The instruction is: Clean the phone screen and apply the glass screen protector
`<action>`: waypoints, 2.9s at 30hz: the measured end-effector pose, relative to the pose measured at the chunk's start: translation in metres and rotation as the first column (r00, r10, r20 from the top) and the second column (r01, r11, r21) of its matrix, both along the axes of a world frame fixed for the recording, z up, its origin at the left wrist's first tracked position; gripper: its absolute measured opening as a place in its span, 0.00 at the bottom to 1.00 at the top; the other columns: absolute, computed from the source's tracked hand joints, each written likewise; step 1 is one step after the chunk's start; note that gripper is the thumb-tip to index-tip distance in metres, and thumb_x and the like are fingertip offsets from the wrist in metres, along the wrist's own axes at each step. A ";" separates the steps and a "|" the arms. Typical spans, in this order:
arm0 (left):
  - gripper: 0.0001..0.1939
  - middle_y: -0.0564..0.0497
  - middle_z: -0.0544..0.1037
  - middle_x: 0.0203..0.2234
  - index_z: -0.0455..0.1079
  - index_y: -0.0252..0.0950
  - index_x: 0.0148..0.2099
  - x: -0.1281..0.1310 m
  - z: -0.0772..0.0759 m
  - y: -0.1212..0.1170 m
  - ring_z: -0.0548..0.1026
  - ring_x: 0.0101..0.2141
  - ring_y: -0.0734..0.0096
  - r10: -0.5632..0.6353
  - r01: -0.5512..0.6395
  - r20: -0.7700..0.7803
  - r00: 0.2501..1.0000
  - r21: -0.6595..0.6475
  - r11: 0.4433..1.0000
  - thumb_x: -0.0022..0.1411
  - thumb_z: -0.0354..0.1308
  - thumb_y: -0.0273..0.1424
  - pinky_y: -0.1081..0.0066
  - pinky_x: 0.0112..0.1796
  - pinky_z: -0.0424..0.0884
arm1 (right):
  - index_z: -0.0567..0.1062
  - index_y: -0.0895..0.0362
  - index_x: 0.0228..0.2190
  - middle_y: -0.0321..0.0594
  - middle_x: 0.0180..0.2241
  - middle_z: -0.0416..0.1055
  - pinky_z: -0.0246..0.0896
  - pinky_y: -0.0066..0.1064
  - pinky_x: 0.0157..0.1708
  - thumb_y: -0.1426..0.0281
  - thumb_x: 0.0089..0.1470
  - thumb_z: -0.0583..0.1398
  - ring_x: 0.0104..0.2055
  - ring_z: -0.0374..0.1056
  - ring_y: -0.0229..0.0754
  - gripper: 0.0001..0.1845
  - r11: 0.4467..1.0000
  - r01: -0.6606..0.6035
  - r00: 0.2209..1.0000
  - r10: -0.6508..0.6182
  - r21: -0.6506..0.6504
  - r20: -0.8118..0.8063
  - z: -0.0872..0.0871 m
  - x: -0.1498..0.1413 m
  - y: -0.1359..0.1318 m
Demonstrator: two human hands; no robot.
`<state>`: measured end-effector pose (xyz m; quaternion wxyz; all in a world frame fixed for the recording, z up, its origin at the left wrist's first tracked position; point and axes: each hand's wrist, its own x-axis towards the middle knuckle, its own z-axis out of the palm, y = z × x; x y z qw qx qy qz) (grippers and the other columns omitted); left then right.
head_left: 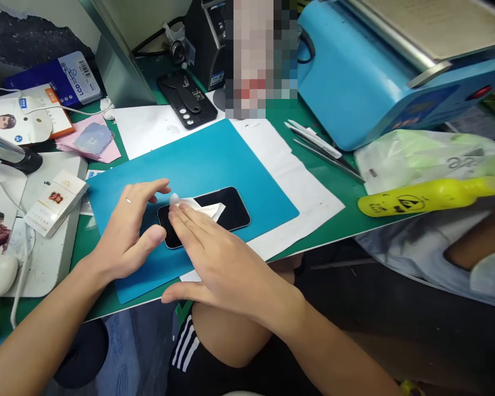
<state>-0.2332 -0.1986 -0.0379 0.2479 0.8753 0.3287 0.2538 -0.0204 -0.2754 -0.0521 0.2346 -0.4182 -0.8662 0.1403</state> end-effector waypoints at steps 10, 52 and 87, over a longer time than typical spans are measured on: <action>0.08 0.52 0.76 0.32 0.71 0.41 0.47 0.006 0.002 -0.005 0.72 0.33 0.66 0.302 -0.303 -0.037 0.953 -0.035 0.952 0.74 0.52 0.36 0.62 0.39 0.71 | 0.69 0.67 0.64 0.53 0.66 0.69 0.64 0.41 0.68 0.61 0.69 0.59 0.70 0.64 0.49 0.30 0.983 -0.117 0.981 0.092 -0.139 -0.169 0.003 0.023 -0.004; 0.07 0.53 0.74 0.28 0.70 0.38 0.44 0.011 -0.004 -0.007 0.73 0.33 0.66 0.341 -0.335 0.050 0.939 -0.104 0.936 0.72 0.51 0.31 0.63 0.40 0.71 | 0.76 0.60 0.48 0.46 0.44 0.82 0.74 0.36 0.49 0.80 0.69 0.54 0.49 0.78 0.46 0.13 0.970 -0.059 0.998 0.049 0.236 0.049 0.002 0.019 0.030; 0.15 0.54 0.78 0.35 0.68 0.39 0.58 0.007 -0.008 -0.006 0.74 0.30 0.74 0.050 -0.010 0.210 0.976 -0.185 0.983 0.71 0.58 0.28 0.72 0.32 0.69 | 0.79 0.55 0.45 0.44 0.43 0.81 0.75 0.39 0.43 0.81 0.64 0.60 0.44 0.77 0.45 0.13 0.944 0.183 0.978 -0.145 0.276 -0.151 0.004 0.038 0.018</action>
